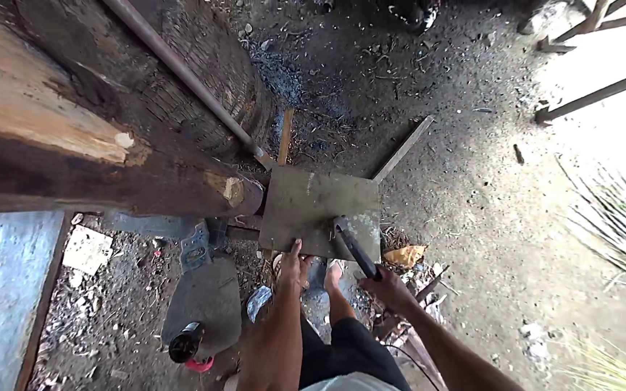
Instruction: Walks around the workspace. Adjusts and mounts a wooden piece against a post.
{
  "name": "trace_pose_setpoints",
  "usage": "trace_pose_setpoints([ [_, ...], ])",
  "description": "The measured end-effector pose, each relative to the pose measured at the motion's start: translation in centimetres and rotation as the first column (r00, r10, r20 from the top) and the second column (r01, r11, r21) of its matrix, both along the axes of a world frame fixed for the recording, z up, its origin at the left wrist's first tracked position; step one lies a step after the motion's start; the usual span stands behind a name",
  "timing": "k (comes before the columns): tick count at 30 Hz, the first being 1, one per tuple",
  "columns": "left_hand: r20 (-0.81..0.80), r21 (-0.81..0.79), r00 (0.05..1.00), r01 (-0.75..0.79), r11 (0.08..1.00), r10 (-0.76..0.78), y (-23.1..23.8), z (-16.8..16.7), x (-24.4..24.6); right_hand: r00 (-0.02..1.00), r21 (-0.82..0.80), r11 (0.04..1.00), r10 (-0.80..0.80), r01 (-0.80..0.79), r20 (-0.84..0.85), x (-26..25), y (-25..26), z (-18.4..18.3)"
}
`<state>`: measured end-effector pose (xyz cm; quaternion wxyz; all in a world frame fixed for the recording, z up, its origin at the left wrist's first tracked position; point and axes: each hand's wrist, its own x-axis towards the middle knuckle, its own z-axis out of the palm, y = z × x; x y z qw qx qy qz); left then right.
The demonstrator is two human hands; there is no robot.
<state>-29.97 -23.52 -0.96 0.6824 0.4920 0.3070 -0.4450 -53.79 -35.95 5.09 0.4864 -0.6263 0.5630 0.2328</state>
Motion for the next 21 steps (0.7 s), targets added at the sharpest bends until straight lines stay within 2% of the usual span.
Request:
trace_pose_setpoints([
  [5,0.033,-0.02,0.998,-0.048,0.999,0.049,1.5,-0.2,-2.0,0.987,-0.015,0.989,0.147,-0.148,-0.058,-1.1,-1.5,1.2],
  [10,-0.042,-0.003,0.999,0.013,1.0,-0.014,5.4,-2.7,-1.9,0.97,-0.028,0.971,0.237,-0.239,-0.055,-1.7,-2.4,1.4],
  [14,-0.114,0.205,0.993,0.019,0.979,0.005,5.7,-4.7,-1.6,0.961,-0.006,0.964,0.266,-0.267,-0.079,-0.8,-3.0,1.4],
  [16,-0.096,0.295,0.995,0.006,0.956,0.024,4.8,-5.3,-1.5,0.952,-0.005,0.957,0.289,-0.291,-0.097,0.1,-3.4,1.3],
  [21,-0.046,0.322,0.999,-0.013,0.947,0.029,4.9,-5.2,-1.7,0.904,-0.073,0.911,0.388,-0.405,-0.178,2.9,-3.8,0.9],
])
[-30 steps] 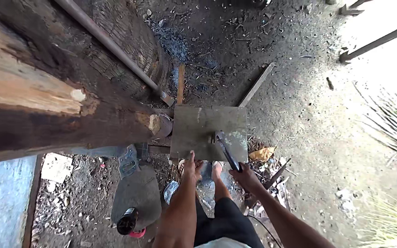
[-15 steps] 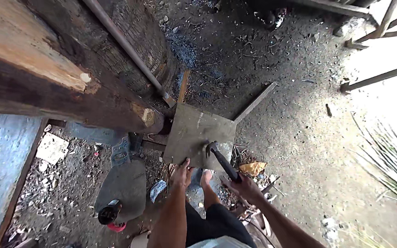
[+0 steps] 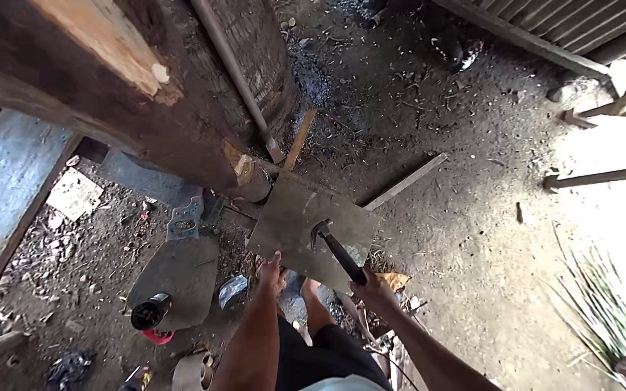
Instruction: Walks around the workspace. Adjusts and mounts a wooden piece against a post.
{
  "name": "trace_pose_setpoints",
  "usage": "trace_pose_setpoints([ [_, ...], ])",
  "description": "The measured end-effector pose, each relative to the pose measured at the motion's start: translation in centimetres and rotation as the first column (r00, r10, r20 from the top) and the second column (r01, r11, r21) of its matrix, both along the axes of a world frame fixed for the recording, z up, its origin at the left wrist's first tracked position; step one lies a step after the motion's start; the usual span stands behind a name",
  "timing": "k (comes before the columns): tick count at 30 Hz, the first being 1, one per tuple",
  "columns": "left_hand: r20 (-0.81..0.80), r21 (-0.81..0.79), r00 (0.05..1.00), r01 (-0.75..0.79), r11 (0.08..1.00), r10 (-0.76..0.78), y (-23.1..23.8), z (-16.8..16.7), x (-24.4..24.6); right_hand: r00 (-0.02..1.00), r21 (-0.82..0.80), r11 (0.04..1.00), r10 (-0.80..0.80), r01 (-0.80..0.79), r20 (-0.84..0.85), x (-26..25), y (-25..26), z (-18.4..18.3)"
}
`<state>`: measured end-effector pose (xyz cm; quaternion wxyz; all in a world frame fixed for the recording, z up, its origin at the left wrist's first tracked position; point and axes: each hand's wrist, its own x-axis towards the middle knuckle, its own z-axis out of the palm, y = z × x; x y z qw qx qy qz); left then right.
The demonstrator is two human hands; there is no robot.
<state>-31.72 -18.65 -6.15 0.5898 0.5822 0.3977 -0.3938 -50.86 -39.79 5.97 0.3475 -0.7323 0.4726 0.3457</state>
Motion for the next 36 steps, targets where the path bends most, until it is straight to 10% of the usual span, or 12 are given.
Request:
trace_pose_setpoints([
  [8,0.119,0.13,0.901,0.403,0.906,-0.418,5.8,3.6,-2.4,0.961,-0.077,0.959,0.274,-0.273,0.015,4.7,0.2,-0.7],
  [16,0.46,-0.045,0.858,0.281,0.959,-0.23,9.6,11.7,-1.5,0.819,-0.139,0.831,0.556,-0.539,0.144,5.6,0.5,0.4],
  [21,0.394,0.369,0.492,0.689,0.624,-0.776,7.9,12.4,-0.2,0.756,-0.129,0.765,0.644,-0.631,0.119,5.4,2.8,2.1],
  [30,0.298,0.39,0.345,0.807,0.444,-0.89,12.3,11.2,-6.9,0.864,-0.133,0.86,0.501,-0.492,0.042,2.5,9.5,2.2],
  [36,0.14,0.302,0.61,0.723,0.621,-0.78,21.5,6.8,-10.9,0.914,-0.127,0.91,0.402,-0.394,0.046,-1.2,13.4,1.9],
])
